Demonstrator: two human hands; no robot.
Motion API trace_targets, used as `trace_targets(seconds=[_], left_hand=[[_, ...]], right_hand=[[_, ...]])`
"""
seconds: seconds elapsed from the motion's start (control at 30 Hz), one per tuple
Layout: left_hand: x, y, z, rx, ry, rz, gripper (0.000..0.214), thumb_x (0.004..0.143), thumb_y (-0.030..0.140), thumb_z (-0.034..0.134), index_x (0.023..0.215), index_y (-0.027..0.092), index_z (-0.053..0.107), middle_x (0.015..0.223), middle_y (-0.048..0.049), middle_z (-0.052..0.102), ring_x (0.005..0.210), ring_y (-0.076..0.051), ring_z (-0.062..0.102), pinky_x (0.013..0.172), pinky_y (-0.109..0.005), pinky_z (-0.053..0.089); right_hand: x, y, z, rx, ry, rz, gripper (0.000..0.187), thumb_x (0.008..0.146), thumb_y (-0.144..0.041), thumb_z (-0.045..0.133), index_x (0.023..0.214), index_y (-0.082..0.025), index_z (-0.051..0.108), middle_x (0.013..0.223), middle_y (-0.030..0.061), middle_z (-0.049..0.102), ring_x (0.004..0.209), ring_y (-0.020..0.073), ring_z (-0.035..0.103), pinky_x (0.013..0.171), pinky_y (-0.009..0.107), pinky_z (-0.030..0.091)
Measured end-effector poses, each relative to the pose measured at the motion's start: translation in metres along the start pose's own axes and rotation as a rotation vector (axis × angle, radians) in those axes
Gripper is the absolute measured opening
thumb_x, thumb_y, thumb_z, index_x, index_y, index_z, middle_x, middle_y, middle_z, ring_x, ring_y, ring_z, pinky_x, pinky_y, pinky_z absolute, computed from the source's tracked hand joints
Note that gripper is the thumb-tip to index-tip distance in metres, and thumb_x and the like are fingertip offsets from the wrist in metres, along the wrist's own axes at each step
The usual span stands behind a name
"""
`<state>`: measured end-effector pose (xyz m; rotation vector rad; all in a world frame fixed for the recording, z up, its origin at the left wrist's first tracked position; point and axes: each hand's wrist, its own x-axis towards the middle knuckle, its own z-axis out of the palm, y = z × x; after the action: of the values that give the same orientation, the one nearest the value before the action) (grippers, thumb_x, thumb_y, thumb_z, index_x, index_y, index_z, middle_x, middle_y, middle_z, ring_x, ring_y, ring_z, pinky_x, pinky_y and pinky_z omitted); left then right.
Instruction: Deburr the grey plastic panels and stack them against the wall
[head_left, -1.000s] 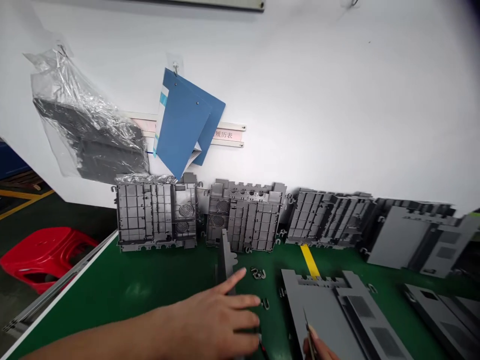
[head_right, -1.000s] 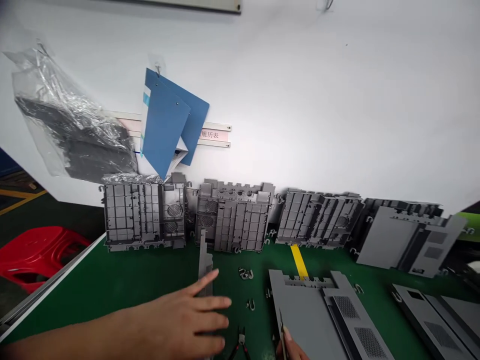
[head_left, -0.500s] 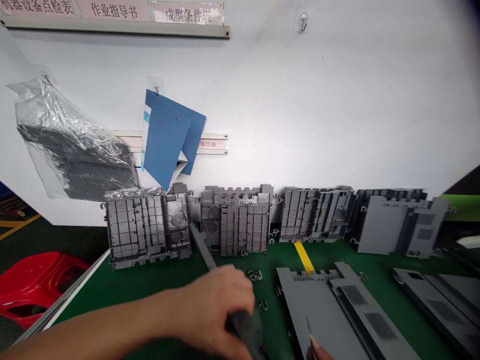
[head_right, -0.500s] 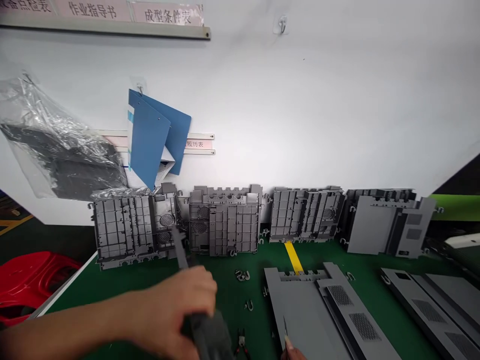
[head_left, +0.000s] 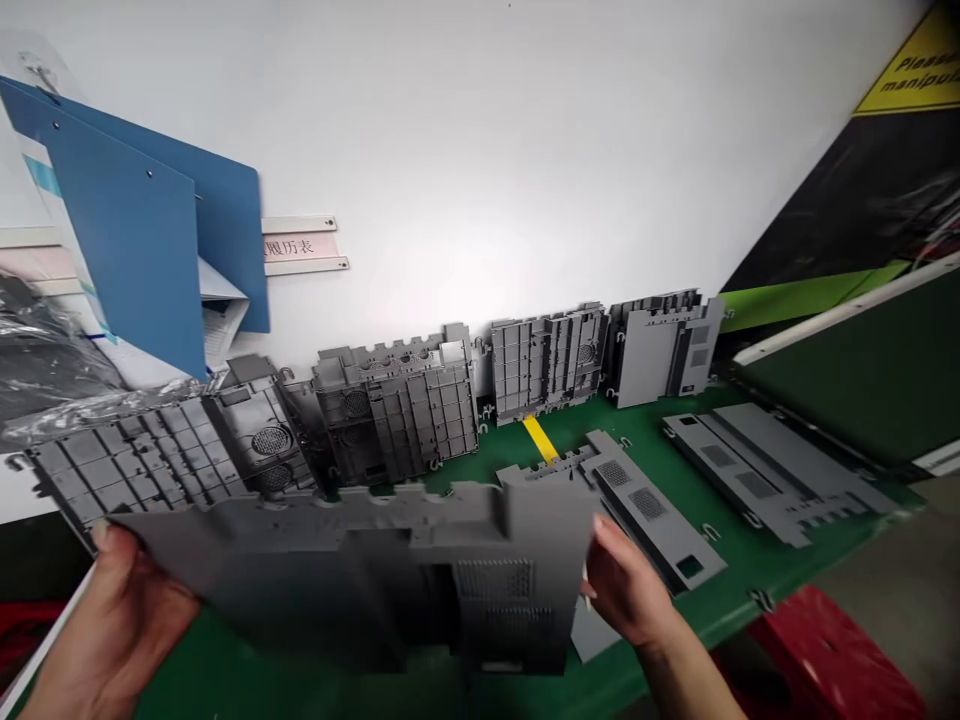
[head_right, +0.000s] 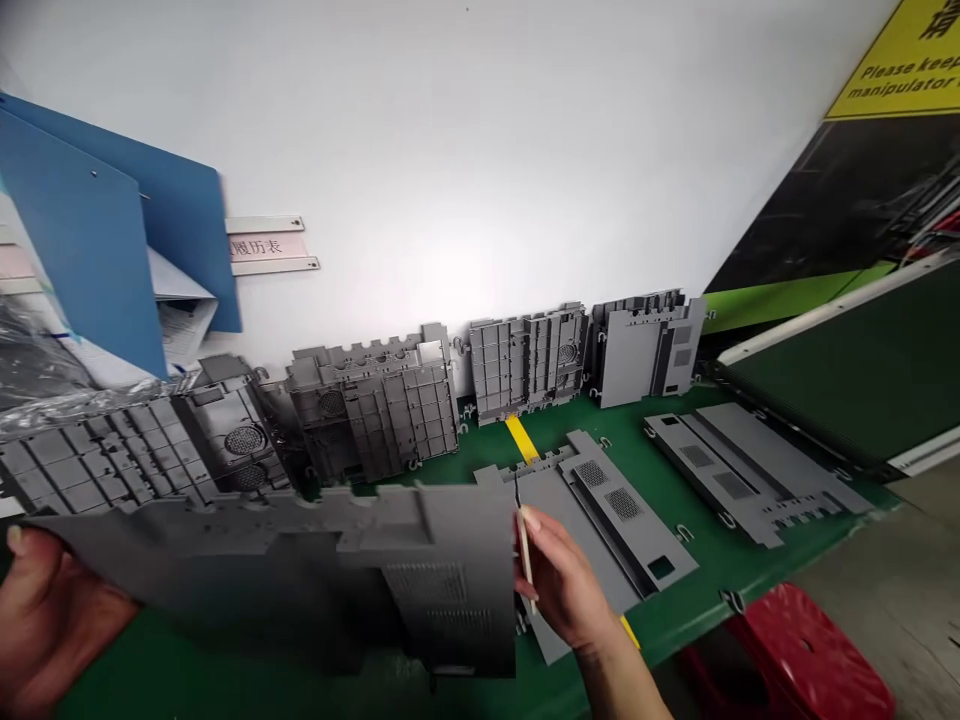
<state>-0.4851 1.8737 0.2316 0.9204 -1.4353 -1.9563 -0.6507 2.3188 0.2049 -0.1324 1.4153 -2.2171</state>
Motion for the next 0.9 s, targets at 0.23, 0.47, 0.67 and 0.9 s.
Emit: trace_targets(seconds=[0.23,0.47,0.67,0.9], left_hand=[[0.015,-0.109,-0.018,-0.247,0.149,-0.486,0.055,0.087,0.075,0.054,0.108,0.027,0.073,0.093,-0.0067,0.084,0.130,-0.036,0.067,0.096,-0.048,0.064],[0.034,-0.166,-0.038,-0.135,0.212,-0.535,0.055,0.094,0.068,0.054,0.111,0.018,0.068,0.129,-0.0197,0.073,0.138,-0.037,0.059,0.110,-0.057,0.052],[0.033,-0.067,0.033,0.065,0.166,0.222,0.050,0.091,0.066,0.062,0.114,0.022,0.071,0.144,-0.0135,0.065,0.140,-0.030,0.055,0.118,-0.045,0.040],[0.018,-0.013,0.130,0.058,-0.466,0.259,0.049,0.090,0.066,0.064,0.073,0.021,0.055,0.069,0.0031,0.048,0.062,-0.012,0.044,0.061,-0.025,0.038]], right_hand=[[0.001,-0.026,0.059,-0.229,-0.319,0.144,0.035,0.094,-0.051,0.070,0.110,-0.021,0.076,0.095,0.0050,0.056,0.080,0.0139,0.045,0.052,0.024,0.026],[-0.002,-0.022,0.113,-0.521,-0.188,0.355,0.050,0.078,-0.063,0.083,0.111,-0.026,0.077,0.093,0.0021,0.052,0.077,0.0140,0.042,0.057,0.026,0.031],[0.008,-0.023,0.154,-0.569,-0.274,0.365,0.054,0.082,-0.064,0.079,0.123,-0.029,0.075,0.089,0.0014,0.056,0.075,0.0146,0.042,0.057,0.028,0.028],[0.013,-0.006,0.165,-0.443,-0.295,0.337,0.046,0.086,-0.056,0.078,0.118,-0.023,0.076,0.088,0.0037,0.062,0.079,0.0159,0.050,0.055,0.026,0.030]])
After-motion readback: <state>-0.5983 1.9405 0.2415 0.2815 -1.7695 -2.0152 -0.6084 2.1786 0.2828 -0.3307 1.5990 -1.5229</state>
